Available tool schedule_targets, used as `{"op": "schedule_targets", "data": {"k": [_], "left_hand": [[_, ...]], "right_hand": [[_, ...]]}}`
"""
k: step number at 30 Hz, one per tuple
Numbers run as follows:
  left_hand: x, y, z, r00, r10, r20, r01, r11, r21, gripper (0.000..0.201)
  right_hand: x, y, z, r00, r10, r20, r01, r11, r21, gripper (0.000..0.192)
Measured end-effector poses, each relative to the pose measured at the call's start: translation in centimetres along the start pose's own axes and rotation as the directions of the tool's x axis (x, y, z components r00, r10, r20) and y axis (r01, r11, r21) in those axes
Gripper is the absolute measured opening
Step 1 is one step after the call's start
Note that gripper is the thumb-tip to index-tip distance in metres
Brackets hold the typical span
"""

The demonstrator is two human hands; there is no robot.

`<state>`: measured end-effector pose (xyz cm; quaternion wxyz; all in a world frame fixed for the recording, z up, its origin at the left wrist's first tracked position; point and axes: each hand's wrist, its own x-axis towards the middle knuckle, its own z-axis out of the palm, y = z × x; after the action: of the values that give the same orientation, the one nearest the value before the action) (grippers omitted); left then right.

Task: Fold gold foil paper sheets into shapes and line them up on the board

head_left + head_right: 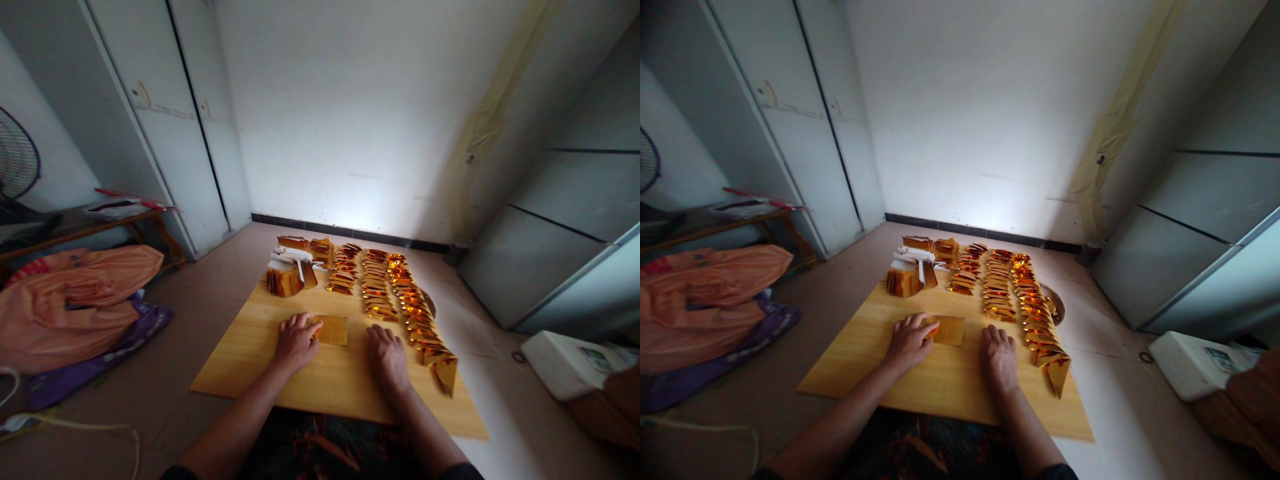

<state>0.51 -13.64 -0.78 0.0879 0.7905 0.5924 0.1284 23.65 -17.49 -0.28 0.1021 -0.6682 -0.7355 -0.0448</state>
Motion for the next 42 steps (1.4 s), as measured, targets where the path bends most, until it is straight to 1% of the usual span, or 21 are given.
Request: {"op": "schedule_targets", "data": {"k": [2,4,6,8,11,13,16,24,30,33,37,42], "left_hand": [[0.0,0.0,0.0,1.0,-0.002,0.002,0.002,1.0,0.002,0.045],[0.0,0.0,0.0,1.0,0.003,-0.002,-0.003,1.0,0.004,0.045],[0.0,-0.1,0.1,1.0,0.012,-0.008,-0.012,1.0,0.001,0.045],[0.1,-0.1,0.1,1.0,0.018,-0.014,-0.018,1.0,-0.006,0.045],[0.2,-0.3,0.0,1.0,0.026,-0.014,-0.026,1.0,-0.016,0.043],[0.3,-0.4,-0.2,0.999,0.036,-0.009,-0.036,0.999,-0.017,0.041],[0.5,-0.5,-0.4,0.999,0.05,0.004,-0.05,0.999,-0.014,0.041],[0.8,-0.7,-0.5,0.998,0.042,0.039,-0.042,0.999,0.004,0.043],[1.0,-0.9,-0.4,0.998,0.054,0.02,-0.054,0.999,0.002,0.041],[1.0,-1.1,-0.2,0.998,0.059,0.014,-0.059,0.998,-0.008,0.041],[1.0,-1.2,-0.1,0.997,0.075,0.011,-0.075,0.997,-0.012,0.041],[1.0,-1.3,-0.2,0.997,0.076,0.03,-0.076,0.997,0.001,0.043]], "right_hand": [[0.2,-1.0,0.0,0.991,-0.134,-0.007,0.134,0.984,0.119,0.025],[0.5,-2.4,0.2,0.958,-0.284,-0.04,0.286,0.936,0.205,0.023],[0.8,-3.8,0.4,0.915,-0.398,-0.065,0.401,0.884,0.238,0.024],[1.2,-5.0,0.7,0.884,-0.462,-0.07,0.465,0.856,0.226,0.024],[1.8,-6.0,1.3,0.881,-0.471,-0.037,0.471,0.868,0.159,0.016],[2.0,-6.0,1.7,0.88,-0.475,-0.024,0.474,0.873,0.116,0.018],[2.2,-5.6,2.0,0.862,-0.505,-0.03,0.506,0.858,0.084,0.017],[2.4,-4.8,2.6,0.846,-0.529,-0.069,0.533,0.842,0.079,0.016],[3.1,-4.5,3.5,0.843,-0.523,-0.125,0.536,0.836,0.12,0.02],[3.3,-4.4,3.6,0.828,-0.546,-0.126,0.558,0.824,0.095,0.022],[3.3,-4.4,3.4,0.823,-0.552,-0.133,0.564,0.822,0.082,0.021],[3.7,-4.2,3.3,0.808,-0.581,-0.098,0.589,0.804,0.084,0.024]]}}
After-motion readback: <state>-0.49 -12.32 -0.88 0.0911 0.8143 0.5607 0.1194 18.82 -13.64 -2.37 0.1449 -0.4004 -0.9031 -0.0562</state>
